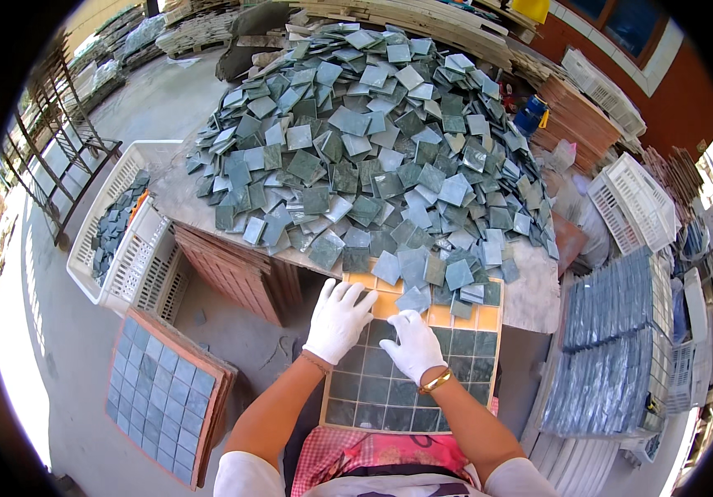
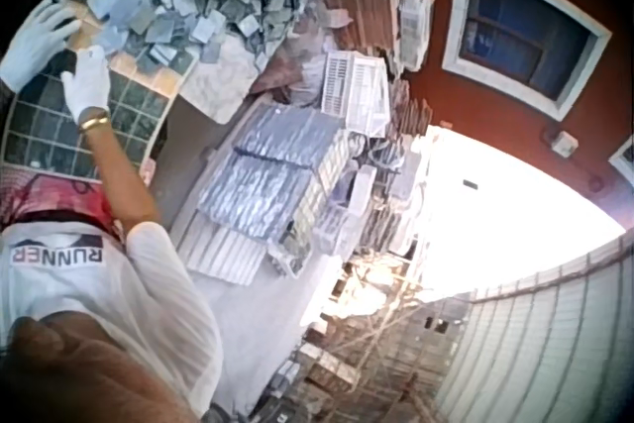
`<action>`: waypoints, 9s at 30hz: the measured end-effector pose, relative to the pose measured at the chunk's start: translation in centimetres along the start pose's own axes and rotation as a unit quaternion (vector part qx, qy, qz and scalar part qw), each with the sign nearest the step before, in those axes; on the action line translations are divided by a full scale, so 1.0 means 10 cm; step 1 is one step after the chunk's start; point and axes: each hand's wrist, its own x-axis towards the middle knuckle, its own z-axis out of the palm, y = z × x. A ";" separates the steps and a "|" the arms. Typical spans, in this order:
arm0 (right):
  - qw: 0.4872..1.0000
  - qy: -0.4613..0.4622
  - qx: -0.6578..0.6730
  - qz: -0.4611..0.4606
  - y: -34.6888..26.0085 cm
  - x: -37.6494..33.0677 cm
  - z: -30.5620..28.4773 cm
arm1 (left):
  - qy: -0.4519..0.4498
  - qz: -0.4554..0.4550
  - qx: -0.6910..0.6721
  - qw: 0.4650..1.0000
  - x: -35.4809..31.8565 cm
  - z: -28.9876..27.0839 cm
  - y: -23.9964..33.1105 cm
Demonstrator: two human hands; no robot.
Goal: The person arranges small green square tiles into a grid on a wooden board, then flips the board to reveal the completed tile sheet. They repeat the process by placing loose tiles onto an orange board and arranging them into a grid pattern.
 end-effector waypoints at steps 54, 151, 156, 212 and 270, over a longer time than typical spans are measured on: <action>0.994 0.097 -0.030 0.043 0.19 0.30 -0.32 | 0.073 -0.241 -0.427 0.868 -0.44 -0.22 -0.09; 0.984 0.126 0.054 -0.114 0.78 -0.03 -0.58 | -0.087 0.044 -0.017 0.995 -0.30 0.15 0.45; 0.979 0.144 -0.109 -0.089 1.01 0.05 -0.80 | -0.154 0.060 0.041 0.985 -0.25 0.15 0.72; 0.802 0.120 0.579 0.086 1.17 -0.61 -0.59 | -0.038 0.035 -0.057 0.997 0.48 0.63 0.85; 0.967 0.172 -0.094 0.162 1.12 0.16 -0.97 | -0.020 -0.282 -0.582 0.763 0.24 -0.38 0.11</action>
